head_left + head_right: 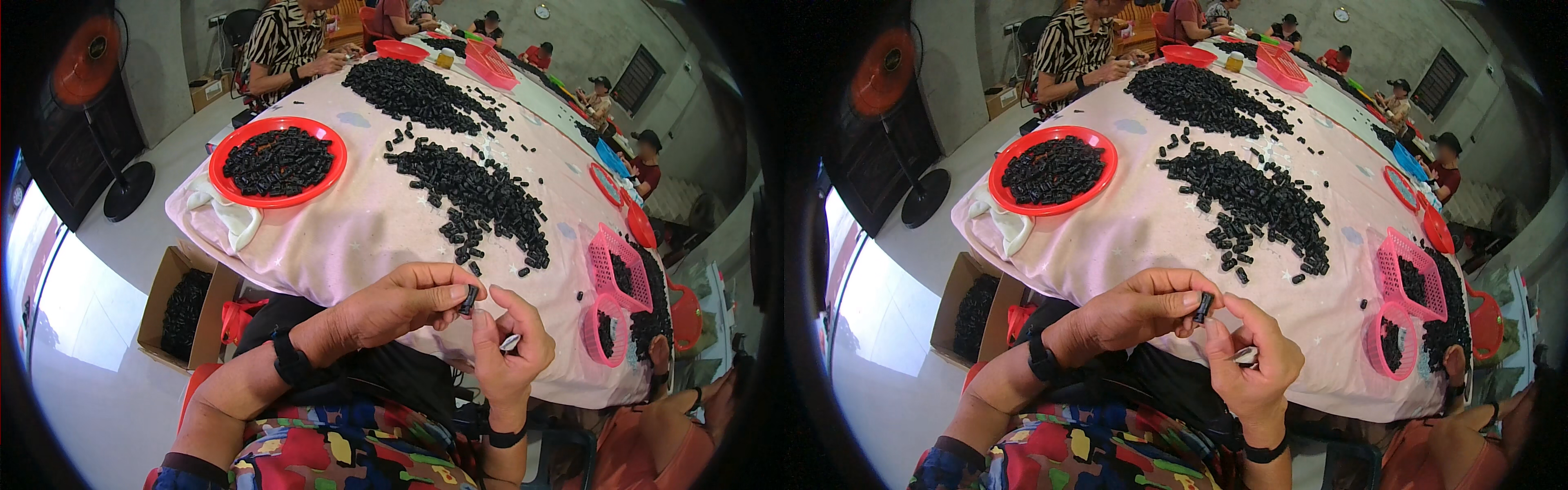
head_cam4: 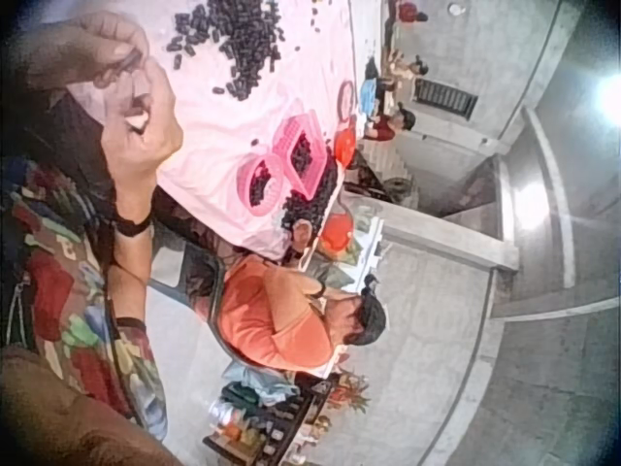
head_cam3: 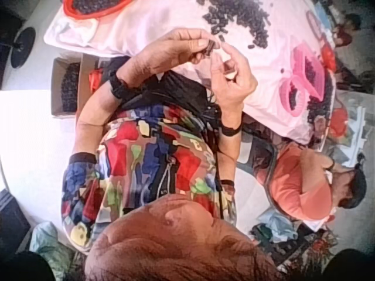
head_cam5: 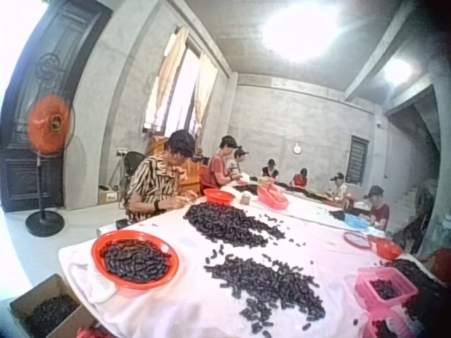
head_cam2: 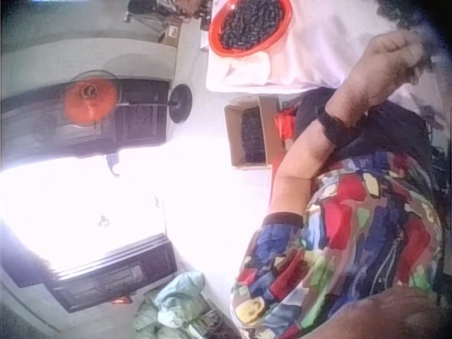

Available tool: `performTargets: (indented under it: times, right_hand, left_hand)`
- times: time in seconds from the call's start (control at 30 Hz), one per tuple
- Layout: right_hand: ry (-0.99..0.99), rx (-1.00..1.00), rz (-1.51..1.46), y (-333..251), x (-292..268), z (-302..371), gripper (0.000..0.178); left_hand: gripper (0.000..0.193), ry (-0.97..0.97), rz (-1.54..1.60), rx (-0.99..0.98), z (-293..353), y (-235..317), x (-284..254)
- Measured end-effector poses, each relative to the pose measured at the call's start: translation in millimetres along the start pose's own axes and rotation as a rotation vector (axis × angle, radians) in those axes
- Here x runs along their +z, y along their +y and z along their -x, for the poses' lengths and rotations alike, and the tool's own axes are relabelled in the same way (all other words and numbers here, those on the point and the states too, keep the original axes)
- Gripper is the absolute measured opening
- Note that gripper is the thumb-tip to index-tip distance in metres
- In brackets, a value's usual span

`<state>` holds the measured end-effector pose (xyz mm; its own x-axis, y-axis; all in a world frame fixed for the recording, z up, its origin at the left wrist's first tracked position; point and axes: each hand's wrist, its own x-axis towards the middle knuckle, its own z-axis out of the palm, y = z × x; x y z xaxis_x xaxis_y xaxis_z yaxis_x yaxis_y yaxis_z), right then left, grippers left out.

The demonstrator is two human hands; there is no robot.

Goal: Assembling small black plastic shoe components at a production table.

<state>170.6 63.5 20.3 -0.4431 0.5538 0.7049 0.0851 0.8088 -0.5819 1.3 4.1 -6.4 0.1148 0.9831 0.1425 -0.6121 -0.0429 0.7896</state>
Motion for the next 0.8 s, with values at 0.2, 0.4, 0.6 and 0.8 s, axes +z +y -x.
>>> performTargets:
  times: [0.2,0.4,0.6,0.8]
  right_hand:
    - [-0.151,0.094,-0.232,2.6,1.4,-5.4,0.028]
    - [-0.165,0.172,-0.267,1.0,-0.8,-4.4,0.019]
    - [-0.114,0.225,-0.335,9.1,0.3,1.0,0.015]
    - [-0.123,0.209,-0.325,6.8,1.1,-2.7,0.015]
  left_hand:
    - [0.029,-0.011,-0.036,-0.033,-0.1,0.0,1.8]
    - [0.031,-0.044,-0.080,-0.096,2.0,5.4,-0.2]
    - [0.032,-0.029,0.063,-0.184,3.1,8.4,-0.8]
    - [0.028,-0.065,0.116,-0.185,1.0,2.5,-6.2]
